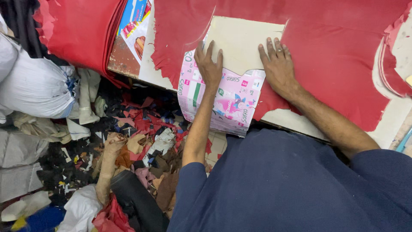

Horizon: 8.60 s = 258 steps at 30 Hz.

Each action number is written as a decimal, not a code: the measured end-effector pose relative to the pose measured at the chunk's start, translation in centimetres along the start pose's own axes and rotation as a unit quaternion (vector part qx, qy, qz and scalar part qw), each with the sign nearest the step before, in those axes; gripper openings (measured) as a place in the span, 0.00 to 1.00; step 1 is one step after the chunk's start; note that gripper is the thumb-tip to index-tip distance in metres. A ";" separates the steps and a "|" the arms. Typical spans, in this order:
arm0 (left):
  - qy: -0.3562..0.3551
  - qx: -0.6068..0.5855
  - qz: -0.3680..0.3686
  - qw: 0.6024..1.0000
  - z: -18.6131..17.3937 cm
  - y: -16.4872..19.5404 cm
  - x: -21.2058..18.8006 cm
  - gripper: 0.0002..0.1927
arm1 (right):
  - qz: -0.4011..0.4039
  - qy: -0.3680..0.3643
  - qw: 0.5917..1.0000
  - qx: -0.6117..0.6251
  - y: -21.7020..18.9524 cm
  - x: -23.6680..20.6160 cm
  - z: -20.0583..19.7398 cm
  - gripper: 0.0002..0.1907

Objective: The person cuts red fabric on a worktable using a utility knife and a paper pattern. They position the pattern, trace and cut the fabric, then remove the pattern and trim the edges. The person also folds and stacks the cut fabric pieces.

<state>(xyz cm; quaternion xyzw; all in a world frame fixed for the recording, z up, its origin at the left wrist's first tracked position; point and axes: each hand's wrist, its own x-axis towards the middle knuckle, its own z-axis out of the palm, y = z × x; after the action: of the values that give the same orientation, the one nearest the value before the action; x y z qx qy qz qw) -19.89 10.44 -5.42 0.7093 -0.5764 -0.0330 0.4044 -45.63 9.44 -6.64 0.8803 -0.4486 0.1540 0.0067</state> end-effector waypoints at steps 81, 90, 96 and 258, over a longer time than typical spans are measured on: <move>0.105 -0.072 -0.069 0.989 2.9 0.7 7.9 0.06 | 0.058 0.026 0.985 0.158 -3.9 -6.2 -4.6 0.31; 0.123 0.041 -0.021 0.991 2.6 1.8 7.6 0.08 | 0.060 0.046 0.989 0.127 -4.6 -6.4 -4.5 0.33; 0.088 0.167 0.124 0.974 3.7 2.1 7.1 0.13 | 0.055 0.050 0.992 0.103 -4.5 -6.8 -4.2 0.32; -0.150 0.081 -0.164 0.972 9.7 8.3 5.4 0.86 | -0.088 -0.160 0.983 -0.034 16.7 7.1 -12.4 0.23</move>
<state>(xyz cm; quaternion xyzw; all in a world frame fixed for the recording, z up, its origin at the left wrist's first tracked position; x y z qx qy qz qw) -29.61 0.60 -4.52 0.8118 -0.5067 -0.1578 0.2436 -58.23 -4.28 5.01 0.9290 -0.3694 -0.0058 -0.0218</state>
